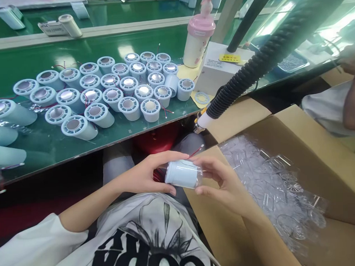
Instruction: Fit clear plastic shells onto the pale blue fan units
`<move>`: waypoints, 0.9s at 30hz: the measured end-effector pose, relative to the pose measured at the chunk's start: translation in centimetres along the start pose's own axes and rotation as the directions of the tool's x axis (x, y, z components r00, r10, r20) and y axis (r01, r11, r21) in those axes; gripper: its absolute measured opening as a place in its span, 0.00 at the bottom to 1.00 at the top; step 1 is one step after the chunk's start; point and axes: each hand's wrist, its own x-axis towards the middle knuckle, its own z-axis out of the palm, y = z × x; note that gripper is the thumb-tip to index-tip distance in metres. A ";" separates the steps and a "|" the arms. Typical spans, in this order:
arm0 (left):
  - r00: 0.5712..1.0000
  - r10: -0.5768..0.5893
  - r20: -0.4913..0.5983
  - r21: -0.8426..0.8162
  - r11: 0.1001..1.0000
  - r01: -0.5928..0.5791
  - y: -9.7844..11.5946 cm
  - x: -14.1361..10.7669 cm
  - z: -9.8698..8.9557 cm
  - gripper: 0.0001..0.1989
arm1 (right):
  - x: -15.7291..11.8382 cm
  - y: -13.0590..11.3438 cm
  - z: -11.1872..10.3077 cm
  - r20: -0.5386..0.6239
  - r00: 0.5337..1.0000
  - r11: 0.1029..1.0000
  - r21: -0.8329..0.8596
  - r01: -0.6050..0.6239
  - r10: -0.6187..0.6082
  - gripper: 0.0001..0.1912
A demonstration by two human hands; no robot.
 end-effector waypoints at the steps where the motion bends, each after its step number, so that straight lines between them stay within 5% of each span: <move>1: 1.000 0.019 -0.003 0.024 1.000 -0.019 0.0 0.0 0.0 0.40 | 0.0 -0.1 0.0 0.008 1.000 0.999 0.021 -0.026 0.025 0.22; 17: 0.998 0.061 -0.010 0.062 0.996 -0.061 0.1 -0.7 -0.6 0.39 | 1.3 -0.3 1.3 0.081 0.959 0.865 0.417 -0.279 0.270 0.21; 27: 0.997 0.078 -0.026 0.006 0.997 -0.078 0.2 -0.9 -0.7 0.37 | 2.0 0.1 2.4 0.265 0.867 0.666 0.558 -0.494 0.421 0.27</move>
